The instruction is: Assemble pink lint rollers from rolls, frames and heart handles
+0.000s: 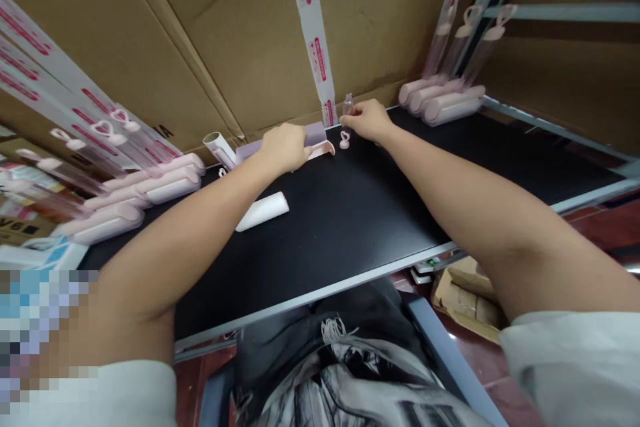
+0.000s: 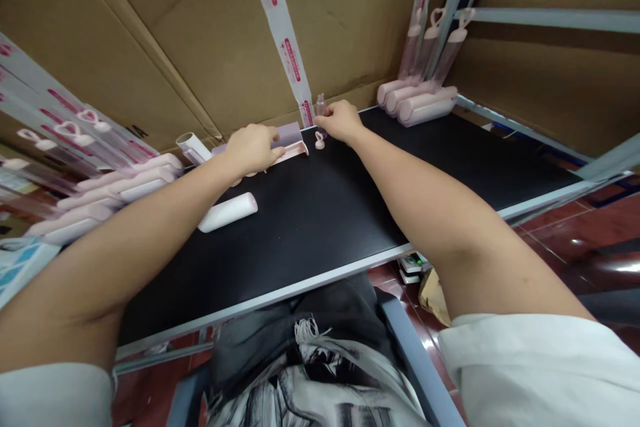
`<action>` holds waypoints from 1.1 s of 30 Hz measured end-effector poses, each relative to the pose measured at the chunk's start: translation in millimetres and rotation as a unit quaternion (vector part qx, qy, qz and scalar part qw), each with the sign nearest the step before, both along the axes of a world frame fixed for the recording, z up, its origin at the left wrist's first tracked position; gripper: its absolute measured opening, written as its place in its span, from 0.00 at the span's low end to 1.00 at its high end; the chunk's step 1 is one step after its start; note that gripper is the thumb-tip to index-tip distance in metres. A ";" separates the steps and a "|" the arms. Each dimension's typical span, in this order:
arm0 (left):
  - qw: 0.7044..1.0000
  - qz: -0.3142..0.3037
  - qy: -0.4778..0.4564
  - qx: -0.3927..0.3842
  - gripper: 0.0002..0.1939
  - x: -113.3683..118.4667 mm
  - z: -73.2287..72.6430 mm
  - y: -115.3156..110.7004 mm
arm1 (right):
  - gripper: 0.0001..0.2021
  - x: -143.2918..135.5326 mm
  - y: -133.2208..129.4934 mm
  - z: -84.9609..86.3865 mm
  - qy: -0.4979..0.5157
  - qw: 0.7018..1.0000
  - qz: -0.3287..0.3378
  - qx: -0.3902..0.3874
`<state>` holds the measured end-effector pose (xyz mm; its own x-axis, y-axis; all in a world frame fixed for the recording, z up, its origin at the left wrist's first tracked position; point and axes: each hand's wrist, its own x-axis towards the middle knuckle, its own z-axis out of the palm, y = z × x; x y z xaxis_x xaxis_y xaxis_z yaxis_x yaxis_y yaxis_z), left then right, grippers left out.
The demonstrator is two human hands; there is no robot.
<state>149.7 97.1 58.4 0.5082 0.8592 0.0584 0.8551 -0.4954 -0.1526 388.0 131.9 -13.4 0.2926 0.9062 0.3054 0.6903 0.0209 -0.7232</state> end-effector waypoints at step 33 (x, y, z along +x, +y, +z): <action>0.957 -0.074 -0.203 -0.193 0.29 -191.2 -33.6 -105.6 | 0.23 -101.0 -88.3 4.4 -0.062 0.776 0.627 -0.007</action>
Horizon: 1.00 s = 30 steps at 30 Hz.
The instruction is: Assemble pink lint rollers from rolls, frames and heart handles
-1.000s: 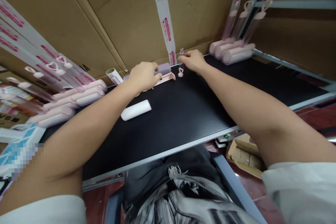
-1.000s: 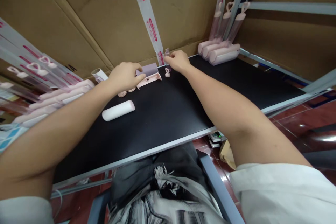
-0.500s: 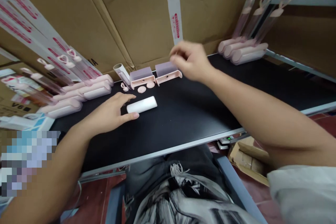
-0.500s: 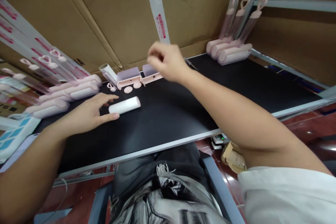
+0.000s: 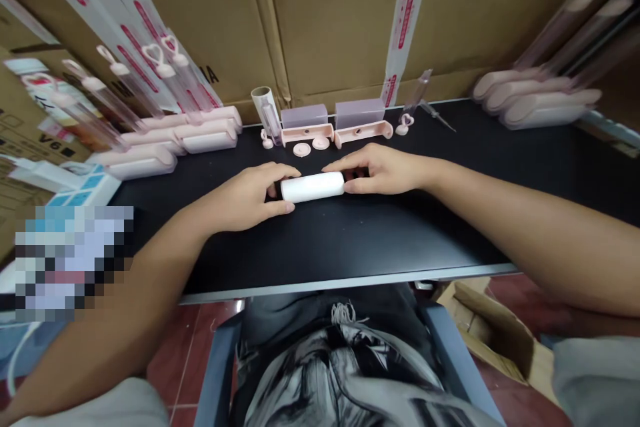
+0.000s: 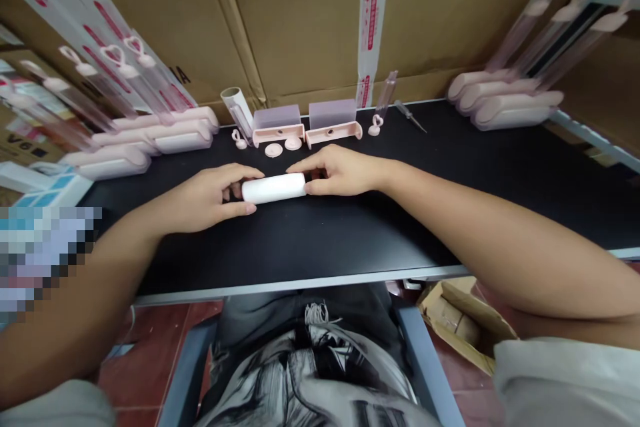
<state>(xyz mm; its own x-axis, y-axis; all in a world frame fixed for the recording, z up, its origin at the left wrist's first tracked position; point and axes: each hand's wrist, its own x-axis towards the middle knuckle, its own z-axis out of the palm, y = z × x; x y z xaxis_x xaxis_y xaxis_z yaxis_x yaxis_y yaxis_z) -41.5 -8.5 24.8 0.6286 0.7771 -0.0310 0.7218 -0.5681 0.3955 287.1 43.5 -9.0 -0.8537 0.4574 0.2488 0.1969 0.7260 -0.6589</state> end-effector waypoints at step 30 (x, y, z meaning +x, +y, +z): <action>0.999 0.030 0.015 -0.001 0.32 -4.7 5.9 0.9 | 0.21 0.6 0.2 2.1 -0.010 0.998 -0.031 -0.054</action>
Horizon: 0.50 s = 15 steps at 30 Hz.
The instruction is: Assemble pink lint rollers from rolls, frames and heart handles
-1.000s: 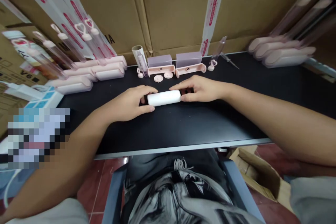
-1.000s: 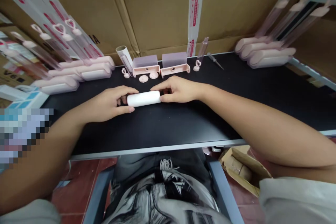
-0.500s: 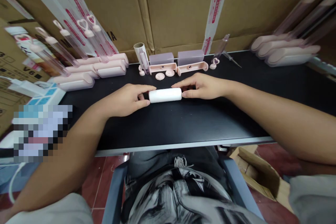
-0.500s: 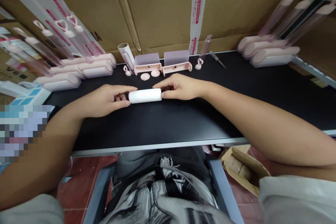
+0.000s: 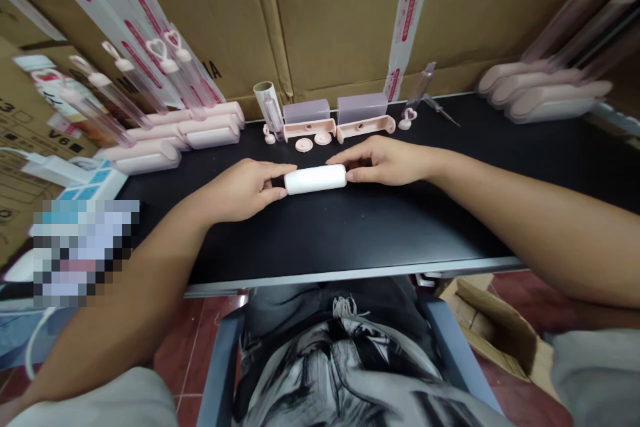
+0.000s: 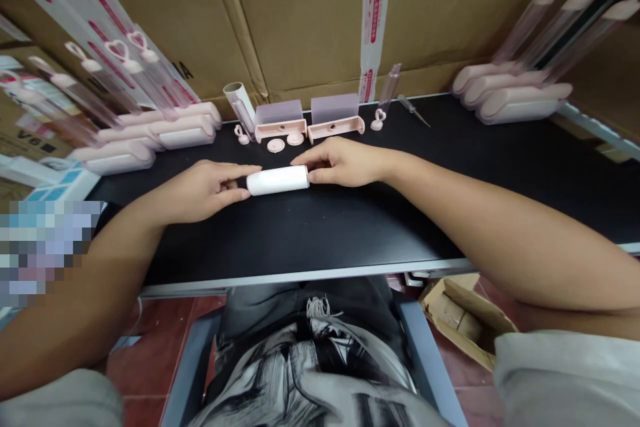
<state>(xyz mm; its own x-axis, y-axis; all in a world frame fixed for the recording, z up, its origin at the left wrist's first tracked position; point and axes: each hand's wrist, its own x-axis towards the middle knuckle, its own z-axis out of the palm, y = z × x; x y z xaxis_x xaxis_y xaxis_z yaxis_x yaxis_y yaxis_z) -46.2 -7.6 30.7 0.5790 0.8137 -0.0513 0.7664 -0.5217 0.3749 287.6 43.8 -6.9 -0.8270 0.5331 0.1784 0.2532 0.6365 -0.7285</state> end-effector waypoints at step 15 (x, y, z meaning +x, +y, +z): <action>1.000 0.016 0.001 -0.013 0.33 2.6 0.6 -2.0 | 0.21 1.3 3.4 0.0 0.013 1.000 0.007 -0.014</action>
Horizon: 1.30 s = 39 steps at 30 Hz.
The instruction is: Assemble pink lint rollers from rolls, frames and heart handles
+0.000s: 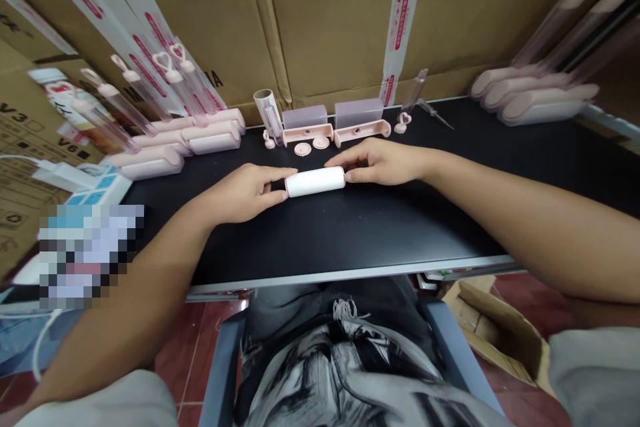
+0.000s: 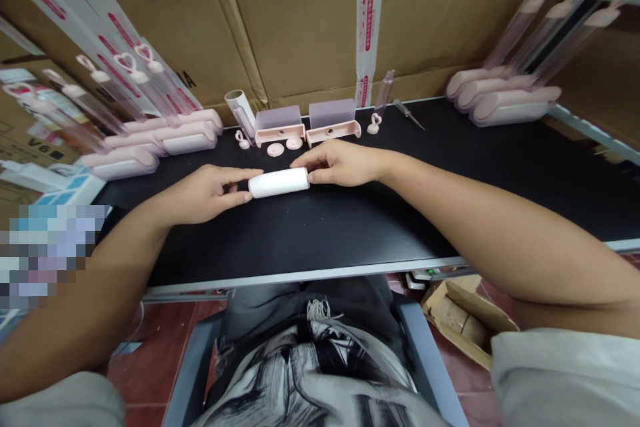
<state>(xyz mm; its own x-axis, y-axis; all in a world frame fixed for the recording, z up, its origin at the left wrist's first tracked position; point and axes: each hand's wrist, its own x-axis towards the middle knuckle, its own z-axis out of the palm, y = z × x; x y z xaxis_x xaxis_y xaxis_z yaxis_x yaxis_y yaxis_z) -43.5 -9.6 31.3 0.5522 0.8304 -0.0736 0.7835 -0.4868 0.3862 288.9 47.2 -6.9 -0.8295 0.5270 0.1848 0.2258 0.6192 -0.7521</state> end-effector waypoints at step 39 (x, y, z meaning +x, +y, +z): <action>0.997 0.052 -0.051 -0.026 0.34 5.9 -4.5 -0.3 | 0.22 -9.6 -7.6 -5.9 0.002 0.986 -0.089 0.143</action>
